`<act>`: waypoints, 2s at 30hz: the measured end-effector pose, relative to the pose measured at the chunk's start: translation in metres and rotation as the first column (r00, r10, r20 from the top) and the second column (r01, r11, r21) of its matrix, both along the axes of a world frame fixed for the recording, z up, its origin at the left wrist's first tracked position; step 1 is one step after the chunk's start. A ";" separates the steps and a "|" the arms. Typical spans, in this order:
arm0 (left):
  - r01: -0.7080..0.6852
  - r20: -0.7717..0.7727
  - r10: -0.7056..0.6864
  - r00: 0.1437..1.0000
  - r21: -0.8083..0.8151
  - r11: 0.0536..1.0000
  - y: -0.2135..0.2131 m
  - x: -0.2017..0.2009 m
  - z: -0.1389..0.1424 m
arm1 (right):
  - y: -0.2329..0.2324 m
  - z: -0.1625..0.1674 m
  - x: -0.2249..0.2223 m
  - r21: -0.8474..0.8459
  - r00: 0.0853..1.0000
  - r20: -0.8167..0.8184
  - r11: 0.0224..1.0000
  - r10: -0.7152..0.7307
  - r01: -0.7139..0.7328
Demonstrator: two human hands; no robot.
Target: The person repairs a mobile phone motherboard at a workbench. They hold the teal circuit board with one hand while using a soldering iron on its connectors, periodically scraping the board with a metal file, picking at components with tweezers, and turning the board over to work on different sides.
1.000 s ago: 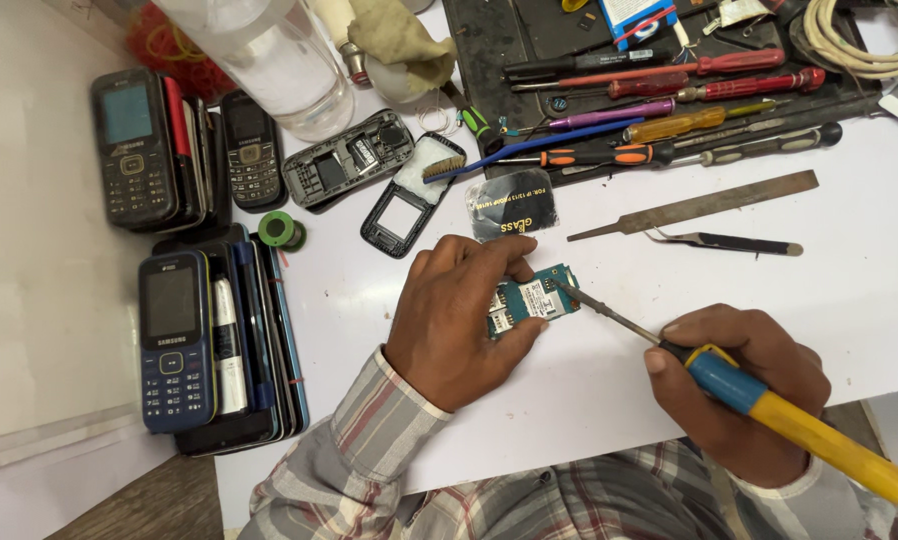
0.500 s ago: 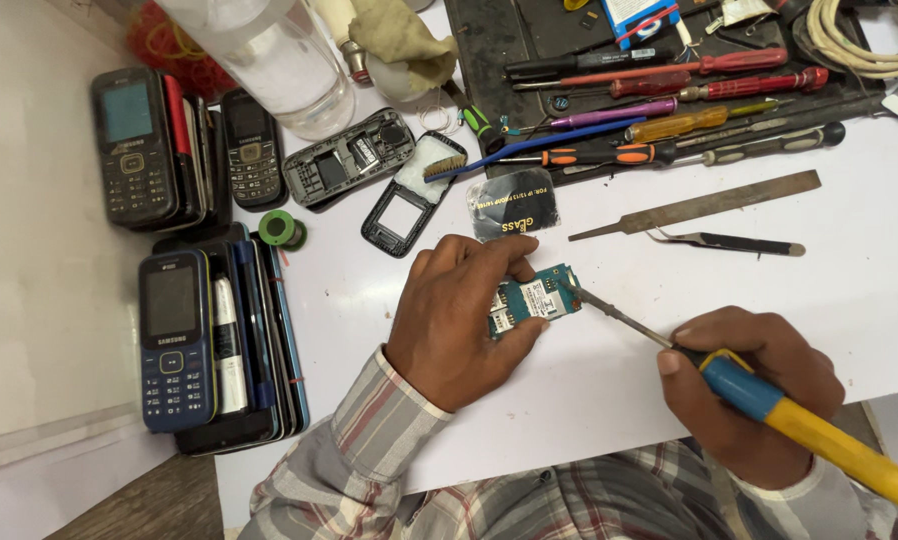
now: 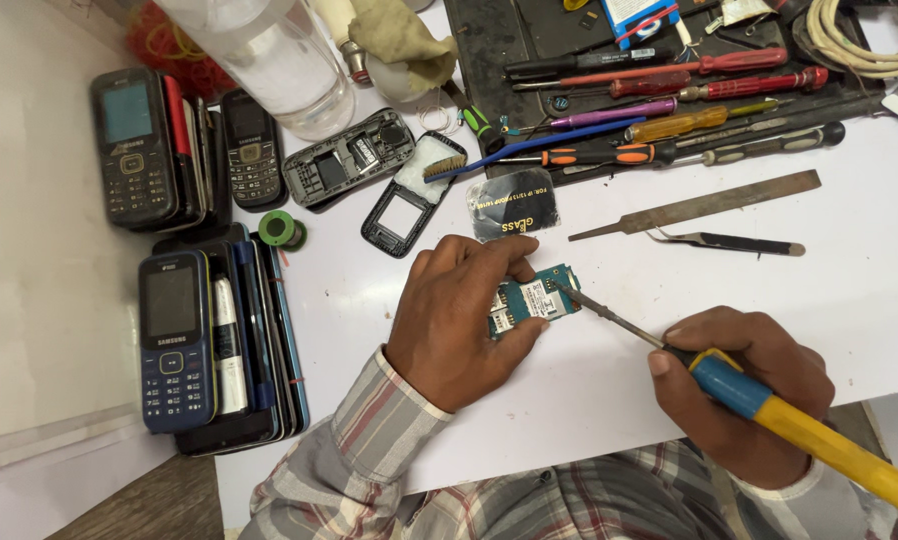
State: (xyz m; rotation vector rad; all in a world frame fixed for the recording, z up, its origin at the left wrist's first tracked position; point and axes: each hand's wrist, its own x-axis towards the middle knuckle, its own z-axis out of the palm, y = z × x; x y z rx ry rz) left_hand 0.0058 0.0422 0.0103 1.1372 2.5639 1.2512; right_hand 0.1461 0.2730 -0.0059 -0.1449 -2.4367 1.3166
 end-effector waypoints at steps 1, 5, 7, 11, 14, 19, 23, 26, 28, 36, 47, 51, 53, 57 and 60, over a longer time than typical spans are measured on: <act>0.000 0.001 0.000 1.000 0.001 1.000 0.000 0.000 0.000 | 0.000 0.000 0.000 -0.003 1.000 0.001 1.000 0.002 -0.002; 0.002 0.001 -0.002 1.000 -0.001 1.000 0.000 0.000 0.000 | 0.001 0.000 0.003 0.014 1.000 -0.029 1.000 -0.009 0.009; 0.003 -0.006 -0.003 1.000 0.004 1.000 0.000 0.000 0.000 | 0.002 -0.001 0.003 0.004 1.000 -0.016 1.000 -0.022 0.022; -0.002 0.004 0.002 1.000 -0.010 1.000 0.000 0.000 0.000 | 0.003 -0.003 0.003 0.021 1.000 -0.012 1.000 -0.004 0.004; -0.003 -0.002 0.003 1.000 -0.006 1.000 0.000 0.000 0.000 | 0.002 -0.004 0.006 -0.020 0.999 -0.020 0.999 -0.032 0.032; -0.007 -0.011 0.007 1.000 0.004 1.000 0.000 0.001 -0.001 | 0.003 -0.004 0.011 -0.042 0.998 0.012 0.998 -0.055 0.056; -0.005 -0.010 0.005 1.000 0.000 1.000 0.000 0.000 0.000 | 0.005 -0.004 0.010 -0.064 1.000 -0.011 0.998 -0.016 0.016; -0.005 -0.017 0.006 1.000 0.007 1.000 0.000 0.001 -0.001 | 0.006 -0.004 0.009 -0.046 1.000 0.003 0.999 -0.011 0.012; -0.006 -0.017 0.006 1.000 0.008 1.000 0.000 0.001 -0.001 | 0.007 -0.004 0.009 -0.062 1.000 0.012 0.998 0.006 -0.005; 0.004 -0.022 -0.004 1.000 0.005 1.000 -0.001 0.000 0.001 | 0.005 -0.007 0.015 -0.060 0.993 -0.044 0.992 -0.110 0.107; -0.036 -0.054 0.040 0.998 0.062 0.997 -0.004 0.000 0.005 | 0.002 -0.013 0.008 -0.456 0.950 -0.113 0.865 -0.290 0.210; -0.067 -0.046 0.070 0.996 0.065 0.996 -0.005 -0.002 0.009 | 0.023 -0.012 0.009 -0.773 0.975 -0.065 0.629 -0.212 0.085; -0.073 -0.048 0.075 0.996 0.057 0.996 -0.006 -0.002 0.012 | 0.033 -0.013 0.013 -0.840 0.984 -0.076 0.542 -0.162 0.025; -0.091 -0.110 0.089 0.990 -0.013 0.996 -0.011 0.002 0.021 | 0.041 -0.019 0.020 -0.843 0.981 -0.029 0.533 -0.189 0.078; -0.121 -0.129 0.111 0.985 -0.077 0.990 -0.014 0.007 0.024 | 0.042 -0.019 0.019 -0.800 0.985 0.039 0.585 -0.170 0.132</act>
